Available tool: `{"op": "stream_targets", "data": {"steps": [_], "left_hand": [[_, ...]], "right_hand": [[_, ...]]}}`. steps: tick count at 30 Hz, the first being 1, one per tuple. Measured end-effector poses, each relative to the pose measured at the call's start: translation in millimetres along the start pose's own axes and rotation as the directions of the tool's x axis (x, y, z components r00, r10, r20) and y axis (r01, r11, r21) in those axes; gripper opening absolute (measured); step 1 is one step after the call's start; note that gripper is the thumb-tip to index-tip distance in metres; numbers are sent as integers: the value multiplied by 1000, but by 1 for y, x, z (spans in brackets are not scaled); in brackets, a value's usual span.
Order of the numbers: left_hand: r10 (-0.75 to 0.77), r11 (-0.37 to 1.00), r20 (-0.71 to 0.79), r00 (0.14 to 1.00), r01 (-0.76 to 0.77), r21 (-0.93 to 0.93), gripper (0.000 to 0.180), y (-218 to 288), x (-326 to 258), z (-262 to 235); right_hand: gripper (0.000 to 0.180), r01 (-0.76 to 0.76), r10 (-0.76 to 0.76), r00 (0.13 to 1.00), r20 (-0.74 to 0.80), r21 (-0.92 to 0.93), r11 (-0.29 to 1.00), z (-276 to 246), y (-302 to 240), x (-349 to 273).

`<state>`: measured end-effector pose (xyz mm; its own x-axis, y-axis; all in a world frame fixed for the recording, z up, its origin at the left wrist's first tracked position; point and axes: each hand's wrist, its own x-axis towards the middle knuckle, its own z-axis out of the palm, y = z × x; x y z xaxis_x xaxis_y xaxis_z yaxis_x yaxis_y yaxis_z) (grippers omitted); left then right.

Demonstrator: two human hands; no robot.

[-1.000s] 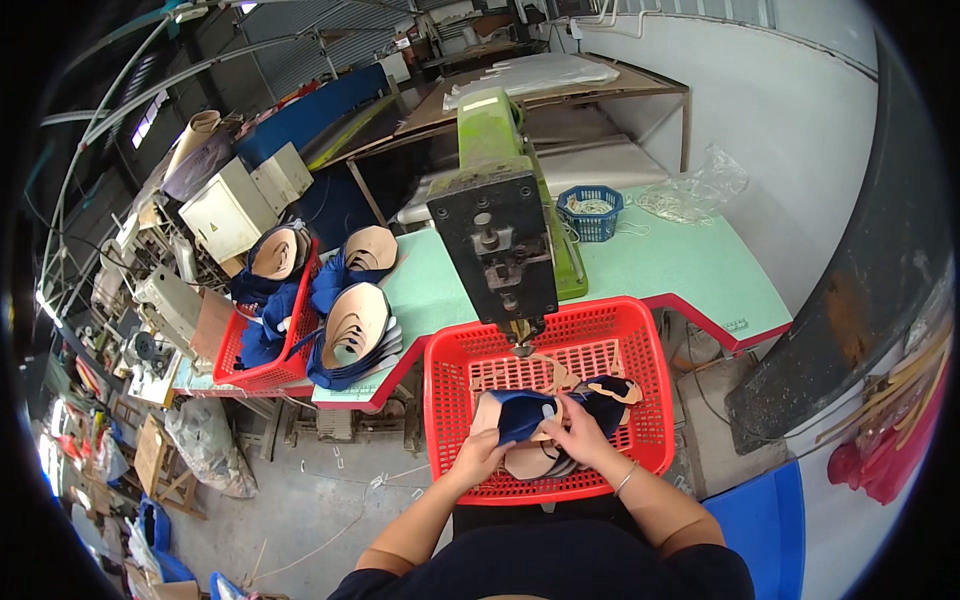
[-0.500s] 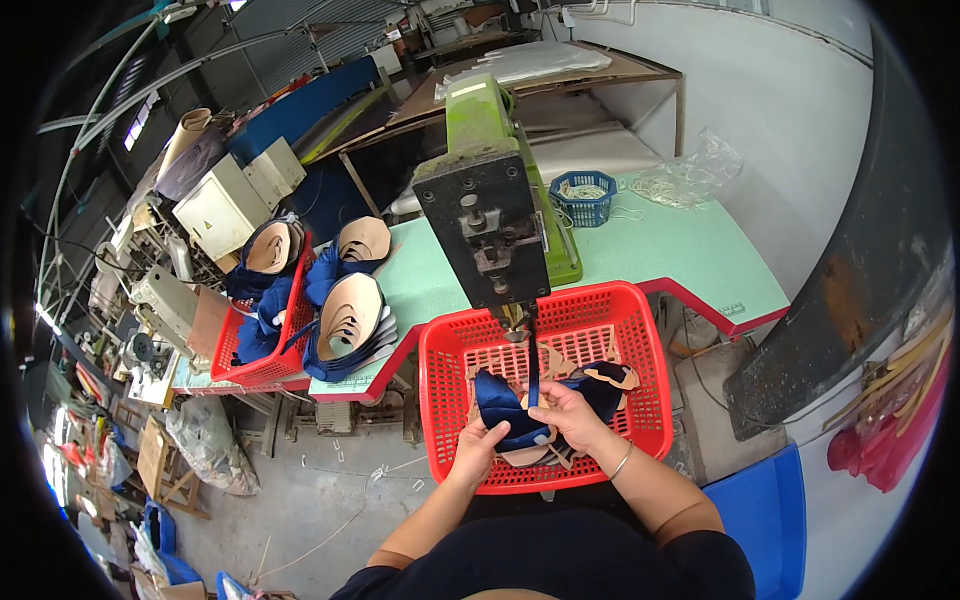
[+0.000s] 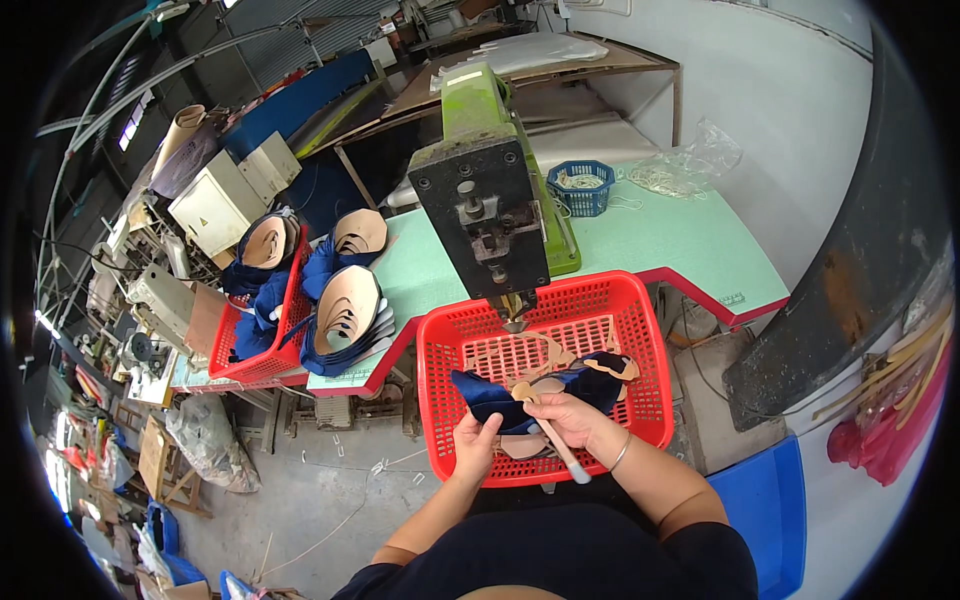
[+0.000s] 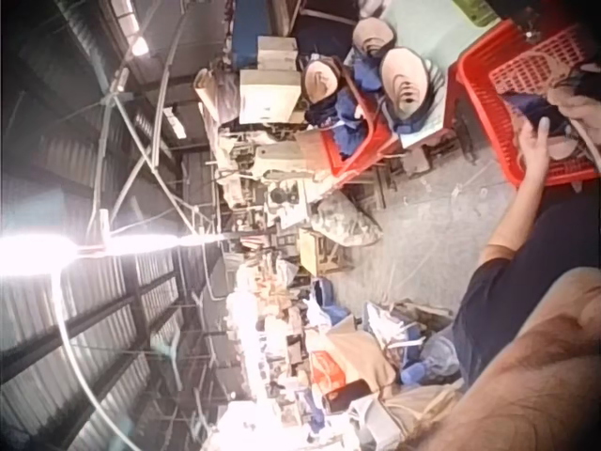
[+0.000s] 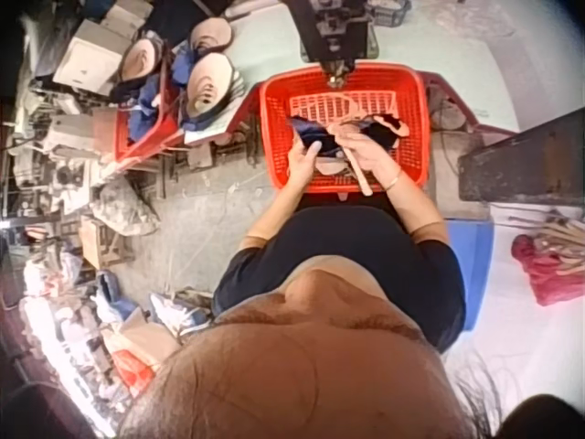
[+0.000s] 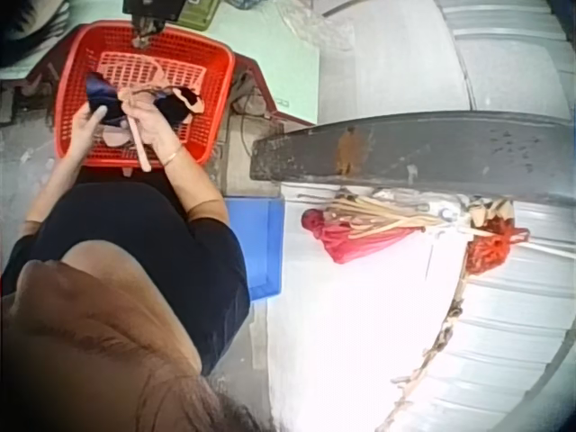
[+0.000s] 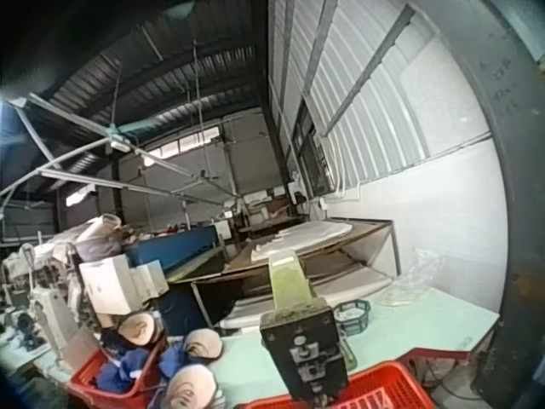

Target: The person assembles blue sandals by attaching white plastic buckles to the straps using a green manual press machine. They pick up a sandal from a red basket, position the buckle under the press, and operate the machine to secure the component. The finished sandals are placed into a second red basket.

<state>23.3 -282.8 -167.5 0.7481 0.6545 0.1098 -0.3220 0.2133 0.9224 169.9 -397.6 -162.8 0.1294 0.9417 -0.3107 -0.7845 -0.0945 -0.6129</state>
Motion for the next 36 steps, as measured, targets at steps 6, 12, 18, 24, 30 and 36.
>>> {"op": "stream_targets", "data": {"steps": [6,12,18,24,30,36], "left_hand": [[5,999,43,999,-3,-46,19,-7,4,-4],[104,983,100,989,-118,138,17,-12,0,-5],[115,991,10,993,-115,60,18,-8,-1,7],[107,992,-57,993,-110,-59,20,-10,-6,28],[88,996,52,995,-87,-29,26,-9,1,21],[27,999,-116,993,-30,-22,47,-9,18,-6]], "right_hand": [[23,61,-74,995,-73,-160,985,7,-7,-6],[17,146,-159,987,-16,-307,940,14,-16,-14],[19,307,-547,830,-111,-728,613,32,0,-9],[17,447,-853,510,115,-882,148,32,11,-6],[16,352,-752,569,332,-925,-142,42,-20,-40],[10,126,-466,486,740,-587,-800,26,-14,-52]]}}
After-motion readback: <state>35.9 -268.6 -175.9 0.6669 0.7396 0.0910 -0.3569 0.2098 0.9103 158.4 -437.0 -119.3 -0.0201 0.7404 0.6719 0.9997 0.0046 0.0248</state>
